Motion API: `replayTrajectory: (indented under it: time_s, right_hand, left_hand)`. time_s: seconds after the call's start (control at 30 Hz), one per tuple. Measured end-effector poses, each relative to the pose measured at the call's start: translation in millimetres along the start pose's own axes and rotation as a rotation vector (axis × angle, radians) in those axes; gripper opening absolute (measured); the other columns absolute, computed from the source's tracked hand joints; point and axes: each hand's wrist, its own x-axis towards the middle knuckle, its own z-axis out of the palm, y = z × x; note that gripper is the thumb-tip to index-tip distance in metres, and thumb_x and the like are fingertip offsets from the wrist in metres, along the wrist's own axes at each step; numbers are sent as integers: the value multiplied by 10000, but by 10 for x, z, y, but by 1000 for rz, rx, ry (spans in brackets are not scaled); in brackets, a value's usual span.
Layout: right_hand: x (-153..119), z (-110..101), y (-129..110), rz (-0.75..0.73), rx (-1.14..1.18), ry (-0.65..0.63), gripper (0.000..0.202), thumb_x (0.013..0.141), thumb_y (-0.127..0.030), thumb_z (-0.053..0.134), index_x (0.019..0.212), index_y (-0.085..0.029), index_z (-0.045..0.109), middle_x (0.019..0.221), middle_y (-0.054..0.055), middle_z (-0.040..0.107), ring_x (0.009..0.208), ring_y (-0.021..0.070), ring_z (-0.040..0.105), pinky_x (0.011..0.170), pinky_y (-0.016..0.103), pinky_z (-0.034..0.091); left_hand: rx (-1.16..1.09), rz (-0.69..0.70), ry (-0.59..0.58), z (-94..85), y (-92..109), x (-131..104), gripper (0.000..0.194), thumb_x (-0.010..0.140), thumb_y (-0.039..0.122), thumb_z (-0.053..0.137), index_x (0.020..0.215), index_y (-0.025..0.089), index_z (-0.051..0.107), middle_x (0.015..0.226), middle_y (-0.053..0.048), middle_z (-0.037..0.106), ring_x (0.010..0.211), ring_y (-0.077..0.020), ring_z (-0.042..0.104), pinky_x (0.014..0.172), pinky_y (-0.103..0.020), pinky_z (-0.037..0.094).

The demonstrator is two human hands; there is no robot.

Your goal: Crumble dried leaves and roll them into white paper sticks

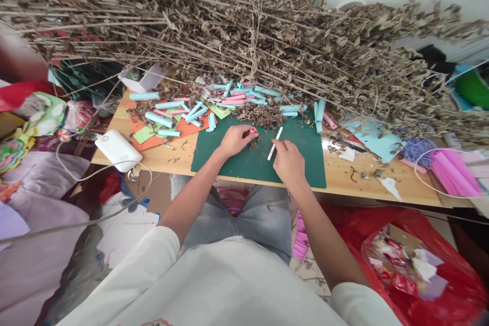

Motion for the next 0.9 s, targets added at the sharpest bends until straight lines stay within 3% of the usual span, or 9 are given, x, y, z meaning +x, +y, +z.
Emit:
replayTrajectory:
  time_s: [0.13,0.3,0.4,0.67,0.9]
  right_hand:
    - [263,-4,-102,68,142,84,339,926,-215,414,1184,-178,631,1020,132,650,990,273,568,813,366,458]
    - [500,94,-226,48,147,-69,221,902,-240,523,1040,-185,686,964,124,655,915,264,588,746,352,447]
    - [503,127,-231,67,162,-84,171,896,-221,532,901,-197,700,918,108,656,851,239,595,719,333,432]
    - [480,262,-141,147,544,114,186,865,-264,531,848,-180,696,843,60,699,738,190,610,743,311,465]
    - [499,245,-281,135,456,117,199,859,-223,487,832,-183,680,842,78,675,770,210,598,756,328,449]
  left_hand:
    - [6,14,3,-2,-6,2,271,920,372,546,887,151,698,776,-26,669,670,-130,544,673,-237,385]
    - [26,-4,-4,-26,35,-6,295,929,380,523,874,140,687,773,-37,665,663,-132,533,663,-237,383]
    - [39,-10,-7,-32,48,-10,295,926,371,523,842,137,681,756,-40,658,662,-133,530,660,-236,380]
    - [5,9,-15,-21,2,-16,255,891,370,575,911,150,701,777,-35,668,648,-133,518,644,-240,370]
    - [14,7,-24,-21,3,-23,235,889,333,550,801,145,659,710,-18,617,621,-121,478,615,-231,350]
